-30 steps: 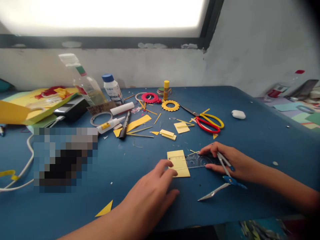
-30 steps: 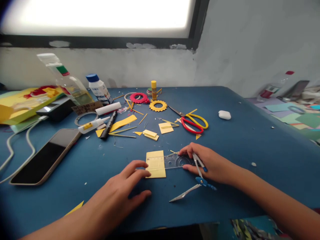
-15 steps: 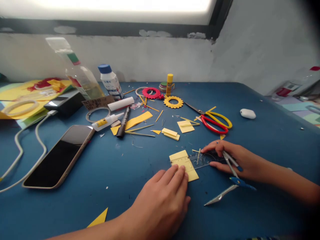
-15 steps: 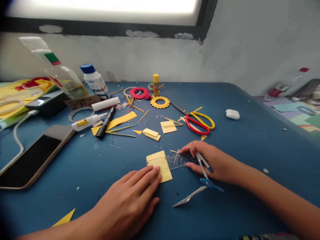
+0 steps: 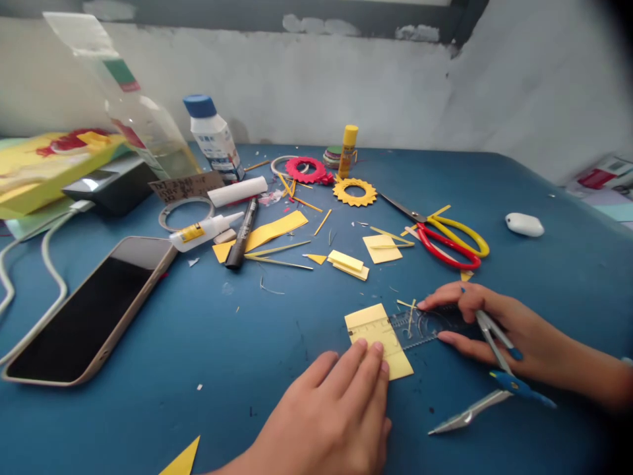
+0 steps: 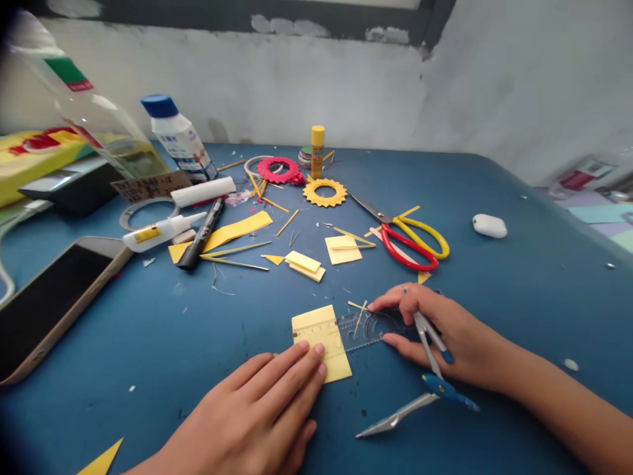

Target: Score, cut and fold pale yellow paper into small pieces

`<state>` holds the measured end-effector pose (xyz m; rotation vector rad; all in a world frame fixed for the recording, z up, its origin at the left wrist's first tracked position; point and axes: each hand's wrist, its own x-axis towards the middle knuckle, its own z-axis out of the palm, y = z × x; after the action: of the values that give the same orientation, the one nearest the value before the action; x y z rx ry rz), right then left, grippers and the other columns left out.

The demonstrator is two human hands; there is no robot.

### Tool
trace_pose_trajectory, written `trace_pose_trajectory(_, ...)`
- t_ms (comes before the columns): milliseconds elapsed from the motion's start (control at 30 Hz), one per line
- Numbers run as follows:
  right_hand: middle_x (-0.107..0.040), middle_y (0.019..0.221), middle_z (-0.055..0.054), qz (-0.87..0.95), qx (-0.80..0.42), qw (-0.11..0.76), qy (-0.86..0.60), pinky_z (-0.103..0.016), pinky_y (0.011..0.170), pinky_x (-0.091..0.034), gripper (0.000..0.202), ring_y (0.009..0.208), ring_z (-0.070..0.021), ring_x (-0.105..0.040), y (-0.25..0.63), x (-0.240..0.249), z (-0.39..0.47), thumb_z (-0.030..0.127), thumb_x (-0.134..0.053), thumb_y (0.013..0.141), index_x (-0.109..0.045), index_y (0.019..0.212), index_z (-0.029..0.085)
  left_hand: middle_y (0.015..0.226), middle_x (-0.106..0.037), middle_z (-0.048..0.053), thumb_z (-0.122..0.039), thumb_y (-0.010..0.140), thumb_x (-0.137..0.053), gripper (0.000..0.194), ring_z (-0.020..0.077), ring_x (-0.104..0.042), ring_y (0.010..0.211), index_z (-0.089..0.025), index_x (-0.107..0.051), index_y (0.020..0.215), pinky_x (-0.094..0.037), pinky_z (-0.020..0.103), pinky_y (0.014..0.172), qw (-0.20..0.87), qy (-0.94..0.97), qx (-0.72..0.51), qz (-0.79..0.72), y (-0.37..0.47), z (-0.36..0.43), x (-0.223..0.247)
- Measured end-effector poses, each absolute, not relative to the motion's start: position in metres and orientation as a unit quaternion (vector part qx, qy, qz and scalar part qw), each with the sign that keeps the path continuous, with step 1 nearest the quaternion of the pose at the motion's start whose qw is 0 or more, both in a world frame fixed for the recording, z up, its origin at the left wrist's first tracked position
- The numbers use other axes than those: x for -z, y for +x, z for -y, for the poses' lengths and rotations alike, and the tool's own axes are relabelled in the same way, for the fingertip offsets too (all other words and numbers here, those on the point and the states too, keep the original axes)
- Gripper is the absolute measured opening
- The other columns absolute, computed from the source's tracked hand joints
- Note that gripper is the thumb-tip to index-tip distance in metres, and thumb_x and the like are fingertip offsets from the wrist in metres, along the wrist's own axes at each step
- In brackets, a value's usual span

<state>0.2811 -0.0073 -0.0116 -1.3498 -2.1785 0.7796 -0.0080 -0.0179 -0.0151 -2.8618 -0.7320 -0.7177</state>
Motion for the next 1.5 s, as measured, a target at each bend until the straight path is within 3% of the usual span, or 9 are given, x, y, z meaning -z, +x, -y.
trace_pose_trajectory(267,-0.066,0.106,-0.003,0.781,-0.284,0.231,-0.505,-0.042,0.085,-0.051,0.032,0.099,-0.0253,-0.062,0.277,0.007,0.008,0.022,-0.065,0.077,-0.034,0.077,0.027,0.119,-0.065,0.002,-0.025,0.09,-0.042,0.03,0.017,-0.058,0.107,-0.015,-0.063,0.11,-0.046,0.026,0.08,0.028,-0.941,0.227,0.249,-0.008,0.017,0.014)
trace_pose_trajectory(533,-0.066,0.108,-0.003,0.781,-0.289,0.222,-0.506,-0.041,0.086,-0.05,0.03,0.101,-0.0249,-0.062,0.276,0.005,0.007,0.022,-0.065,0.076,-0.036,0.078,0.027,0.124,-0.06,0.011,-0.026,0.09,-0.037,0.041,0.0218,-0.058,0.107,-0.005,-0.055,0.12,-0.047,0.029,0.081,-0.025,-0.957,0.159,0.24,-0.004,0.011,0.006)
trace_pose_trajectory(1033,-0.065,0.107,-0.004,0.747,-0.33,0.234,-0.528,-0.041,0.087,-0.049,0.029,0.101,-0.0243,-0.061,0.28,0.004,0.007,0.027,-0.066,0.078,-0.037,0.079,0.026,0.133,-0.051,0.016,-0.029,0.089,-0.041,0.046,0.0252,-0.055,0.11,-0.004,-0.048,0.126,-0.048,0.034,0.083,-0.057,-0.96,0.128,0.242,-0.004,0.012,0.002)
trace_pose_trajectory(1167,-0.068,0.095,-0.007,0.657,-0.427,0.31,-0.539,-0.038,0.078,-0.05,0.034,0.089,-0.0246,-0.063,0.283,0.002,0.001,0.052,-0.064,0.076,-0.043,0.078,0.025,0.135,-0.05,0.016,-0.029,0.089,-0.04,0.046,0.0256,-0.054,0.111,-0.005,-0.048,0.127,-0.048,0.035,0.083,-0.065,-0.96,0.123,0.244,-0.005,0.013,0.002)
trace_pose_trajectory(1267,-0.065,0.076,-0.005,0.58,-0.454,0.387,-0.555,-0.03,0.059,-0.047,0.049,0.066,-0.0182,-0.058,0.281,-0.003,-0.006,0.071,-0.043,0.078,-0.057,0.08,0.024,0.134,-0.05,0.016,-0.03,0.089,-0.04,0.048,0.026,-0.054,0.111,-0.004,-0.046,0.129,-0.047,0.034,0.084,-0.059,-0.961,0.119,0.242,-0.005,0.013,0.001)
trace_pose_trajectory(1367,-0.062,0.08,-0.005,0.54,-0.425,0.38,-0.62,-0.026,0.055,-0.043,0.057,0.072,-0.0164,-0.055,0.264,-0.015,-0.014,0.063,-0.032,0.088,-0.068,0.07,0.023,0.135,-0.049,0.016,-0.032,0.088,-0.04,0.051,0.0268,-0.053,0.113,-0.003,-0.045,0.13,-0.046,0.034,0.085,-0.057,-0.962,0.112,0.243,-0.005,0.014,0.0)
trace_pose_trajectory(1500,-0.058,0.069,-0.001,0.603,-0.45,0.292,-0.59,-0.023,0.05,-0.04,0.039,0.061,-0.0134,-0.052,0.217,-0.029,-0.027,0.054,-0.048,0.085,-0.064,0.071,0.021,0.135,-0.049,0.015,-0.034,0.088,-0.041,0.052,0.027,-0.05,0.117,-0.003,-0.044,0.131,-0.044,0.036,0.09,-0.07,-0.961,0.11,0.243,-0.006,0.014,-0.002)
